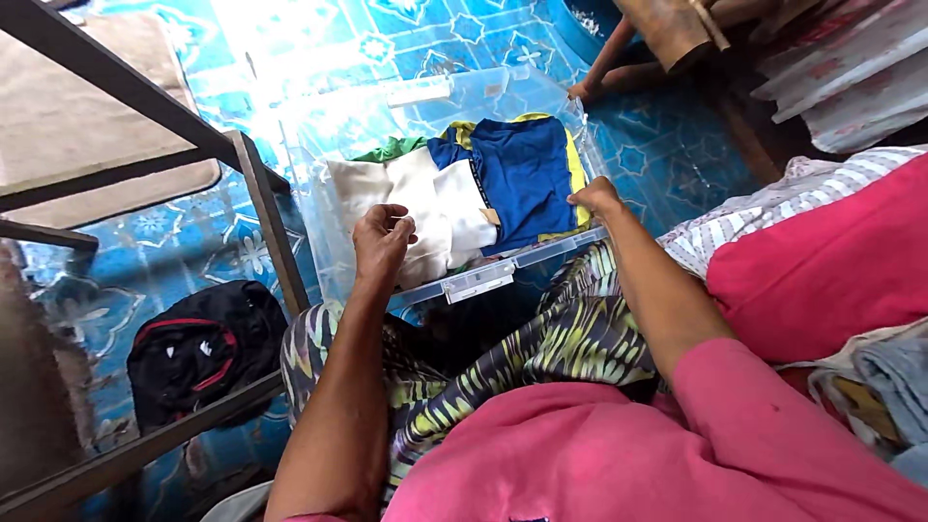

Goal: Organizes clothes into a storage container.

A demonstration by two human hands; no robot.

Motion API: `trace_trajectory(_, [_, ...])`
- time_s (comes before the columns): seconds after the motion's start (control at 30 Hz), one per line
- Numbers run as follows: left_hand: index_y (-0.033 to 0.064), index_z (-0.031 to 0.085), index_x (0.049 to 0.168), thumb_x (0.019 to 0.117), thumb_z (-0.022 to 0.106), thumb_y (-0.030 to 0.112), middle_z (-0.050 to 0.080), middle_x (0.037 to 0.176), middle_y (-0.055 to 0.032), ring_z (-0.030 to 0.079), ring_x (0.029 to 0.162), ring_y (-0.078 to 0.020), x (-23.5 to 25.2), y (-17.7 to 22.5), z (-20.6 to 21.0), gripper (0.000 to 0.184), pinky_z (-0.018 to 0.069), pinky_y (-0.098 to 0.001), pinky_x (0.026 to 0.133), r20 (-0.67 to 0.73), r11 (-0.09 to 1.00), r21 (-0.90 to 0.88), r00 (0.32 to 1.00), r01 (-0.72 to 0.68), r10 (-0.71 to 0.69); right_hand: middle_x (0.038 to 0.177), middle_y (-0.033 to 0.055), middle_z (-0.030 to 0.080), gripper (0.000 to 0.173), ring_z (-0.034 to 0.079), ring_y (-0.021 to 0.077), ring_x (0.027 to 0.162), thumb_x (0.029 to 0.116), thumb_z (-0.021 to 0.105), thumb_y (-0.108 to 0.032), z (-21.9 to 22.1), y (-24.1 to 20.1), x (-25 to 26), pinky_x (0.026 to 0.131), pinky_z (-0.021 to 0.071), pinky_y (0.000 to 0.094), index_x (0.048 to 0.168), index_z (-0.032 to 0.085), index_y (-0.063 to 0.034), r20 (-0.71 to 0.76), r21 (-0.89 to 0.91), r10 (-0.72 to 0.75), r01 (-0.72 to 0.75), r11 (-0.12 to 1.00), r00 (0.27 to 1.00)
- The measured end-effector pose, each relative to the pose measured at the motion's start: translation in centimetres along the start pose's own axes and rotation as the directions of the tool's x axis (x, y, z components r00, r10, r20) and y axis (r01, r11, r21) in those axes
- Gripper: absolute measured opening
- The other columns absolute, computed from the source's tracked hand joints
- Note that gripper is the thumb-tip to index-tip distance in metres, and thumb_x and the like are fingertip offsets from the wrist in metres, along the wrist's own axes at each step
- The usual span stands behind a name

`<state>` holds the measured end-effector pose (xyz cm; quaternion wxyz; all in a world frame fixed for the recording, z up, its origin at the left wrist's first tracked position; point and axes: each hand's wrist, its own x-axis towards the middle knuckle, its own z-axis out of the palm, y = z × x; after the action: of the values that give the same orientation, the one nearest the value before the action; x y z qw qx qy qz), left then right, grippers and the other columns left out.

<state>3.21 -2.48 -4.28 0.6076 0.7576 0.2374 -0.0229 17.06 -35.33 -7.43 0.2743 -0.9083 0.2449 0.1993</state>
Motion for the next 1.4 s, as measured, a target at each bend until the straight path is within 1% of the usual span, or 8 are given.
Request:
trace_trajectory(0.17, [-0.0081,0.059,0.123,0.1015,0.056,0.004,0.066,0.101,-0.0183,0.066,0.078,-0.0176,0.1,-0.2,-0.2,0.025,0.0561,-0.0334,0.074,0.009,0.999,0.035,1.000,-0.008,0.008,0.128,0.0346,0.058,0.037,0.053,0.0496,0.127,0.0926,0.067,-0.013,-0.5,-1.8,-2.4,0.096,0.0405,0.0701,0.119,0.062,0.0117,-0.018,-0.247,-0.128,0.119,0.962,0.992])
trace_trajectory(0.33, [-0.0079,0.059,0.122,0.1016,0.056,0.004,0.065,0.098,-0.0168,0.065,0.076,-0.0154,0.1,-0.2,-0.1,0.024,0.0555,-0.0312,0.073,0.009,0.999,0.033,1.000,-0.006,0.006,0.120,0.0347,0.063,0.033,0.061,0.0497,0.117,0.0998,0.055,-0.011,-0.1,-3.3,-4.8,0.097,0.0453,0.0653,0.125,0.061,0.0099,-0.092,-0.236,-0.391,0.361,0.902,0.916])
trace_trajectory(0.43, [-0.0082,0.059,0.122,0.1017,0.056,0.003,0.065,0.097,-0.0159,0.064,0.075,-0.0141,0.1,-0.1,-0.1,0.023,0.0555,-0.0297,0.072,0.003,1.000,0.025,1.000,-0.011,0.011,0.122,0.0346,0.063,0.040,0.061,0.0483,0.119,0.1000,0.055,-0.011,0.1,-4.1,-5.5,0.099,0.0439,0.0638,0.133,0.052,0.0120,-0.086,-0.243,-0.351,0.323,0.915,0.932])
trace_trajectory(0.63, [-0.0072,0.060,0.120,0.1018,0.057,0.004,0.065,0.096,-0.0162,0.064,0.075,-0.0145,0.1,-0.2,0.0,0.021,0.0550,-0.0302,0.072,0.013,1.000,0.025,1.000,-0.011,0.010,0.125,0.0330,0.060,0.061,0.059,0.0420,0.119,0.0909,0.080,-0.026,0.7,-1.7,-1.2,0.101,0.0458,0.0581,0.131,0.054,0.0126,-0.007,0.248,-0.169,0.165,0.955,0.986])
trace_trajectory(0.8, [-0.0069,0.059,0.121,0.1025,0.056,0.005,0.065,0.098,-0.0168,0.064,0.075,-0.0158,-0.2,-0.2,-0.1,0.022,0.0551,-0.0313,0.072,0.013,0.999,0.031,1.000,-0.015,0.014,0.120,0.0335,0.063,0.045,0.058,0.0487,0.119,0.0999,0.066,-0.032,-1.8,-4.4,-4.8,0.097,0.0394,0.0695,0.117,0.064,0.0103,0.069,-0.219,-0.277,0.286,0.933,0.958])
trace_trajectory(0.93, [-0.0074,0.059,0.120,0.1021,0.057,0.003,0.065,0.097,-0.0163,0.064,0.074,-0.0148,0.0,-0.1,0.0,0.021,0.0548,-0.0299,0.071,0.002,1.000,0.028,1.000,0.004,-0.004,0.136,0.0346,0.056,0.049,0.056,0.0495,0.127,0.1053,0.052,-0.016,-2.8,-5.3,-6.0,0.104,0.0432,0.0637,0.148,0.043,0.0073,0.003,-0.253,-0.324,0.314,0.915,0.946])
trace_trajectory(1.17, [-0.0086,0.058,0.123,0.1025,0.055,0.004,0.066,0.102,-0.0196,0.066,0.079,-0.0190,0.0,-0.2,-0.1,0.025,0.0558,-0.0350,0.074,0.009,0.999,0.049,1.000,-0.009,0.009,0.133,0.0390,0.052,0.046,0.053,0.0517,0.126,0.0941,0.071,-0.017,-1.1,-4.1,-7.1,0.099,0.0467,0.0614,0.121,0.058,0.0173,-0.032,-0.344,-0.186,0.164,0.925,0.982])
trace_trajectory(1.4, [-0.0079,0.058,0.123,0.1020,0.055,0.003,0.066,0.101,-0.0191,0.066,0.077,-0.0184,0.1,0.0,-0.1,0.024,0.0557,-0.0340,0.073,-0.002,0.999,0.043,1.000,0.004,-0.004,0.120,0.0331,0.064,0.024,0.061,0.0481,0.117,0.0971,0.060,-0.007,-0.9,-5.2,-8.8,0.091,0.0468,0.0640,0.112,0.066,0.0109,0.013,-0.452,-0.328,0.298,0.841,0.945])
